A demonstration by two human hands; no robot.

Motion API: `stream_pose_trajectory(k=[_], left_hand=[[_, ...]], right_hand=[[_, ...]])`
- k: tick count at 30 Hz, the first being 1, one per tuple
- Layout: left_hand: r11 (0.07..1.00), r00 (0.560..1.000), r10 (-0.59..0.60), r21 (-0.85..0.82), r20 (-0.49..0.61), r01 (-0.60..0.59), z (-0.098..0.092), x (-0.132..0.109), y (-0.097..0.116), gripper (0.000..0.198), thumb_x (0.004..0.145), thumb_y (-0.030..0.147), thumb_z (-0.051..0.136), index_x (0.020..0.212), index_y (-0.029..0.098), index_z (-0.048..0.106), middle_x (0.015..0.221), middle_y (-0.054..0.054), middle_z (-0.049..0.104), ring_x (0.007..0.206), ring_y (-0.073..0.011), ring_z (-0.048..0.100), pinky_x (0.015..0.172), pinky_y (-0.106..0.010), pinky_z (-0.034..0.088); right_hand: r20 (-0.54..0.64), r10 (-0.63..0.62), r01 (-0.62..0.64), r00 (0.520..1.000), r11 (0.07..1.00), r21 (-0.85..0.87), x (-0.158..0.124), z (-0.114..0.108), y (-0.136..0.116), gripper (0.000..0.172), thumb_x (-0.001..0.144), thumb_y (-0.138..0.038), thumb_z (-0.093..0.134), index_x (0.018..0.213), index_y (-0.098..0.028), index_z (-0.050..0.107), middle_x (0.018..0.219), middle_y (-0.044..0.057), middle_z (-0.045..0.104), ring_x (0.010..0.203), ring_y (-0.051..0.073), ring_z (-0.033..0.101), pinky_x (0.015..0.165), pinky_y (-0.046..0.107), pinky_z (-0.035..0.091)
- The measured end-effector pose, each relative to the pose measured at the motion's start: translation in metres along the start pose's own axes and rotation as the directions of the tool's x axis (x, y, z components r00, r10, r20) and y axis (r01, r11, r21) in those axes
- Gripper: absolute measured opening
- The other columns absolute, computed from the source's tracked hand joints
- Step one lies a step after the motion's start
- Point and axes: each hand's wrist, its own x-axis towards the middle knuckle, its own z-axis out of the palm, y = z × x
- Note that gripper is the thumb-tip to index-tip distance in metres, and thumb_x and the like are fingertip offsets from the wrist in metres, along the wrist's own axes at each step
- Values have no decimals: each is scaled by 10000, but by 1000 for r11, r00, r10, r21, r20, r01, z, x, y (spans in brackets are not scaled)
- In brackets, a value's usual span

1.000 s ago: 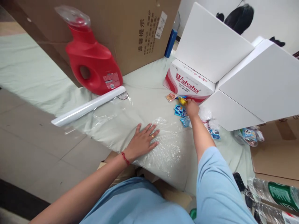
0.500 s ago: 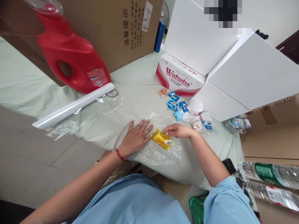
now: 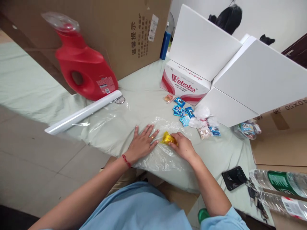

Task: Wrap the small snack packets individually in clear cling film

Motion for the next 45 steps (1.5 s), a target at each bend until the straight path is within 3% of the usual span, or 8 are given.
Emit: stream_pose_trajectory(k=[7,11,16,20,26,31,37,45], left_hand=[[1000,998,-13,-6,-66,13,-5,-1,-3,535,1087,396,414,1607,293,483,1747,-121,329,1617,-330,318,1288,-708,163],[998,976,65,4,-207,-66,-12,-13,-7,522,1049,276,494,1569,298,539,1724,-120,379,1621,-344,307,1304,-690,132],[998,986,47,-27,-163,-52,-16,-24,-23,393,1035,233,496,1351,303,718,1509,-107,654,1538,-362,451,1276,-770,68],[977,961,-215,-45,-173,211,-14,-16,-44,356,1040,371,505,1240,228,762,1474,-165,661,1531,-452,419,1204,-809,254],[997,913,62,-11,-403,-73,-33,-17,-65,442,945,122,529,1335,246,694,1630,-127,509,1645,-341,233,1294,-640,273],[854,856,508,-74,-98,-515,-51,-35,-53,774,832,1,442,1528,327,529,1571,-15,605,1633,-236,290,1349,-612,46],[905,911,411,-117,-1,-409,-25,-34,-48,489,985,289,586,1474,268,591,1414,-86,719,1549,-332,433,1295,-690,-105],[942,990,137,-306,-25,-139,-22,0,-46,333,922,497,721,1173,278,731,1266,-83,765,1465,-354,521,1270,-737,80]], right_hand=[[15,-78,77,997,997,31,2,9,-11,486,999,-270,642,1482,-256,594,1495,131,586,1225,270,685,1017,377,553],[-239,-209,246,948,959,139,-42,7,-2,464,1066,-379,573,1520,-287,549,1463,130,607,1317,270,628,1088,415,546],[-135,-293,308,946,945,111,-106,28,11,827,890,-580,798,1595,-288,478,1541,159,564,1390,345,540,1138,532,518],[-211,-197,220,957,971,90,-123,61,13,388,1012,-312,682,1397,-269,671,1453,144,639,1341,315,574,1087,526,557],[-431,-145,259,891,941,219,-101,43,9,224,1044,-197,581,1164,-262,758,1197,101,749,1129,243,676,971,416,602],[-367,-88,236,926,894,380,-64,6,14,222,1065,-289,565,1108,-257,781,1130,86,770,1032,204,735,916,332,590],[-170,18,76,985,844,532,-21,-5,25,280,1004,-395,589,1032,-211,798,899,56,777,789,185,711,729,292,539],[115,134,-176,984,675,717,7,-12,32,403,884,-566,643,944,-177,726,660,-8,617,577,152,597,564,269,468]])
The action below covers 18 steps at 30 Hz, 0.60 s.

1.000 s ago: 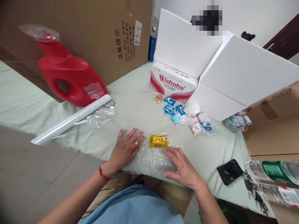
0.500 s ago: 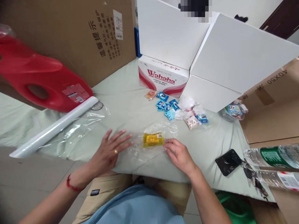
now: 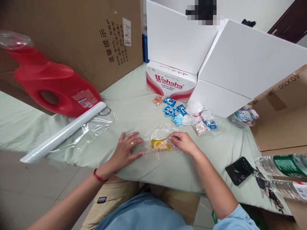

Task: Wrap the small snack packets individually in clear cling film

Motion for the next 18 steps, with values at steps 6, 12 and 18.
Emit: stream_pose_trajectory(k=[6,12,18], left_hand=[[968,979,-206,-149,0,204,3,15,2,226,996,363,540,884,245,697,1069,-53,803,1335,-284,644,1277,-686,147],[925,911,-378,-102,-166,365,8,21,-11,210,966,336,528,837,235,659,1006,-74,792,1286,-314,663,1269,-667,206],[924,770,-258,82,-584,373,-8,7,-1,194,961,303,571,1047,189,702,1153,-175,704,1234,-357,613,1064,-558,470]], right_hand=[[28,54,-54,998,998,22,11,-5,2,428,847,-602,665,943,-186,700,589,-47,557,498,116,489,523,255,392],[-46,86,-90,995,991,-96,14,-7,28,436,863,-592,637,941,-170,712,601,-44,552,504,119,466,523,254,359],[-189,-126,-12,974,803,-596,10,-29,23,268,983,-365,569,1018,-205,781,887,61,735,808,219,660,739,326,485]])
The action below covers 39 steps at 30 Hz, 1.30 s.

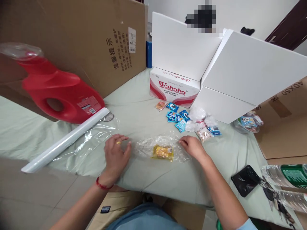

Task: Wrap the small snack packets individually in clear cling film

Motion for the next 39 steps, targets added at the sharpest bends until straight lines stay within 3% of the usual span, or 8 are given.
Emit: stream_pose_trajectory(k=[3,6,9,14,19,27,34,39], left_hand=[[981,975,194,7,-111,-194,-18,-15,25,140,953,206,604,1030,246,715,1037,-106,731,1100,-306,648,1023,-516,457],[868,874,483,-152,47,-472,-17,-31,58,339,951,130,576,1196,319,714,1058,-43,781,1068,-243,682,973,-445,455],[823,801,563,-233,206,-518,5,-38,78,411,980,129,547,1331,290,687,1224,-56,784,1164,-237,674,966,-426,451],[872,791,488,-153,368,-466,40,-41,73,375,992,146,562,1322,251,706,1296,-83,766,1165,-260,665,916,-445,449],[868,802,491,-110,341,-485,42,-48,67,320,1024,194,566,1308,235,707,1316,-75,766,1093,-259,668,864,-441,441],[903,798,426,-148,426,-403,42,-42,71,371,1044,195,508,1369,226,685,1329,-107,747,1068,-257,667,888,-456,486],[918,822,369,-309,433,-249,42,-43,59,279,988,125,509,912,195,767,985,-108,786,971,-242,711,909,-421,570],[934,934,184,-350,305,-70,16,-38,35,317,1024,184,441,1108,206,746,1255,-108,770,1194,-218,700,1079,-422,545]], right_hand=[[-136,-190,167,972,972,-168,19,-14,-14,305,947,-230,647,1232,-230,758,1153,119,733,1086,288,654,936,419,531],[-58,-483,462,874,861,-213,51,-12,-40,503,882,-127,720,1364,-272,704,1489,122,600,1392,331,488,1156,530,440],[105,-596,605,796,778,-168,86,1,-67,331,869,-139,764,1180,-250,788,1560,90,561,1493,337,387,1237,539,339],[244,-222,239,944,970,-41,121,19,-89,201,1010,-227,593,954,-180,780,1008,85,780,1055,221,664,968,316,463],[287,-21,23,958,1000,-3,126,14,-80,399,1067,-442,528,880,-163,744,749,46,728,772,176,643,734,254,428],[122,-326,317,937,944,88,61,-13,-72,263,998,-375,608,1011,-193,797,865,42,665,799,182,608,772,285,463],[86,-410,416,908,906,-80,-38,46,-77,439,1095,-292,414,1447,-282,675,938,55,611,785,177,572,693,257,462],[54,-341,345,939,932,-110,-54,83,-69,444,1085,-249,433,1440,-337,686,926,49,606,836,197,539,706,261,457]])
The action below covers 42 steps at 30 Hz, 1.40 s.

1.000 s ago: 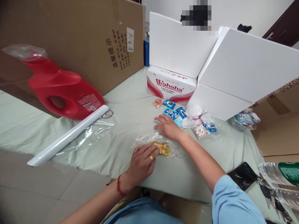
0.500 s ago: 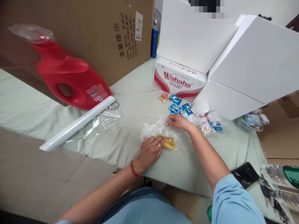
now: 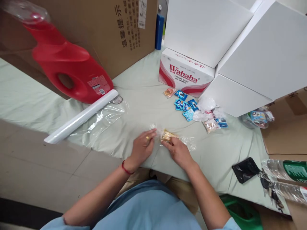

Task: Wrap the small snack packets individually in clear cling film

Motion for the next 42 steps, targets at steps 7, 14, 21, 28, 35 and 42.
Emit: stream_pose_trajectory(k=[7,14,21,28,35,42], left_hand=[[893,915,-386,201,-116,402,2,26,-14,663,920,592,660,1343,82,638,1635,-293,448,1607,-474,253,1255,-701,257],[969,967,-240,-35,81,244,17,40,21,83,892,205,587,879,208,669,1016,-78,776,1038,-250,717,964,-411,569],[989,985,146,11,94,-148,50,-4,48,447,1003,229,489,1434,139,564,1409,-178,695,1355,-283,623,1117,-480,503],[937,943,214,220,256,-272,50,-19,40,548,983,138,475,1526,150,541,1622,-123,542,1563,-240,424,1271,-434,354],[928,940,217,244,261,-282,49,-18,43,557,977,152,498,1532,142,550,1618,-107,551,1551,-224,443,1276,-411,352],[913,936,256,258,243,-317,54,-22,37,479,990,122,459,1432,126,642,1561,-142,604,1532,-260,474,1254,-456,398]], right_hand=[[-17,52,-52,998,997,53,10,2,-3,403,1060,-234,498,1361,-343,743,966,50,602,874,203,566,759,283,480],[-94,-6,26,996,978,209,17,2,4,380,1018,-170,486,1215,-245,802,989,79,628,917,207,604,801,303,506],[-200,7,94,980,865,493,-1,-3,10,288,1010,-248,529,1101,-238,802,1129,111,709,1091,245,657,967,400,542],[-539,538,-407,648,843,352,-33,-11,46,457,925,-525,630,1234,-210,748,1270,164,660,1187,325,607,1001,500,517],[-258,621,-451,740,743,495,-39,-23,42,375,928,-583,618,897,-219,701,771,28,688,702,204,616,702,323,498],[-224,428,-405,876,903,139,49,-28,-17,146,997,-228,530,966,-221,673,987,76,689,845,208,628,763,294,467]])
